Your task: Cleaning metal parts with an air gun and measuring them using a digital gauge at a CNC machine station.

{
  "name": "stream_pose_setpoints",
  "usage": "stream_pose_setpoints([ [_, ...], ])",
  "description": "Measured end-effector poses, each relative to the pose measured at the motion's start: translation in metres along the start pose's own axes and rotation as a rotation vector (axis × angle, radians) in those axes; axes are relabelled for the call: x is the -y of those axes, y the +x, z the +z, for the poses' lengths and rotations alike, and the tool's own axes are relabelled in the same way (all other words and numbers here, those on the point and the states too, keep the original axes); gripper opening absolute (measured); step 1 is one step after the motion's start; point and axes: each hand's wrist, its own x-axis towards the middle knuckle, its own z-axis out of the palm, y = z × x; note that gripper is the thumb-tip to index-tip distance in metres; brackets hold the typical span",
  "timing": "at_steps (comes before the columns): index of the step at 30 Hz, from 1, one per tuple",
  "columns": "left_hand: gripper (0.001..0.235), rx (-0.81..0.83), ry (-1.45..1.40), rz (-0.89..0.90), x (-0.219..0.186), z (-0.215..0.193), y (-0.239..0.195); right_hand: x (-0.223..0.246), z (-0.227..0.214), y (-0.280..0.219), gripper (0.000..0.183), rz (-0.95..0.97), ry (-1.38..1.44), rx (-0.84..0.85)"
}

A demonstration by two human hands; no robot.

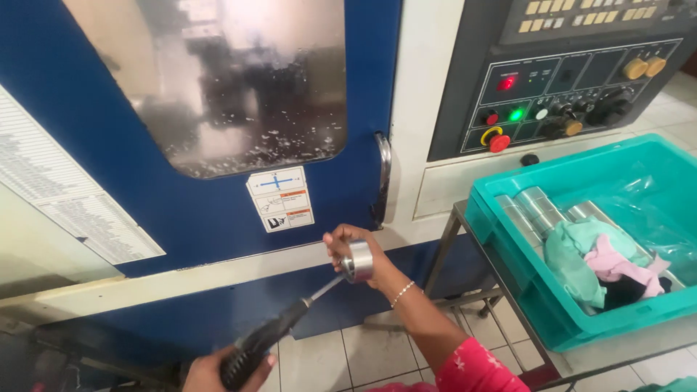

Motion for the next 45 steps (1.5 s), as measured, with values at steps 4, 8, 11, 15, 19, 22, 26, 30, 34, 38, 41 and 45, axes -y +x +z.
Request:
stream_pose_setpoints([
  [4, 0.05, -0.024, 0.013, 0.056, -0.02, -0.014, -0.005, -0.008, -0.007, 0.006, 0.019, -0.012, 0.225, 0.054],
  [8, 0.052, 0.105, 0.036, 0.079, -0.019, -0.014, 0.002, 0.008, -0.004, 0.007, 0.023, -0.004, 0.294, 0.0],
  [11, 0.051, 0.066, 0.107, 0.09, -0.04, -0.021, -0.007, -0.002, -0.01, 0.015, 0.026, -0.101, 0.05, 0.011],
  [15, 0.049, 0.018, 0.081, 0.02, -0.035, -0.018, -0.007, 0.005, 0.0, 0.011, 0.029, -0.098, 0.299, 0.009],
  [19, 0.051, -0.072, 0.03, 0.15, -0.014, -0.014, -0.002, -0.004, -0.006, 0.014, 0.021, -0.077, 0.359, 0.13],
  [22, 0.052, -0.07, -0.01, 0.1, -0.023, -0.024, -0.008, -0.011, -0.004, 0.017, 0.019, -0.104, 0.346, 0.196],
  [26, 0.052, 0.036, -0.027, 0.0, 0.017, -0.011, 0.006, -0.004, -0.001, 0.018, 0.023, -0.243, -0.032, 0.059],
  [30, 0.052, 0.008, 0.01, 0.019, 0.003, -0.022, 0.004, -0.001, 0.007, 0.019, 0.018, -0.255, 0.083, 0.195],
  [34, 0.05, -0.015, -0.03, -0.058, 0.01, -0.022, 0.003, -0.008, 0.006, 0.021, 0.016, -0.167, 0.113, 0.175],
  [38, 0.049, -0.024, -0.07, 0.01, 0.025, -0.011, 0.008, -0.012, 0.011, 0.022, 0.019, -0.183, 0.304, 0.257],
  [41, 0.047, -0.088, -0.063, 0.197, 0.004, -0.019, -0.008, 0.0, 0.016, 0.022, 0.021, -0.142, 0.215, 0.157],
  [45, 0.048, -0.146, -0.09, 0.177, -0.031, -0.037, -0.018, -0.011, 0.006, 0.034, 0.017, -0.199, -0.091, 0.197],
])
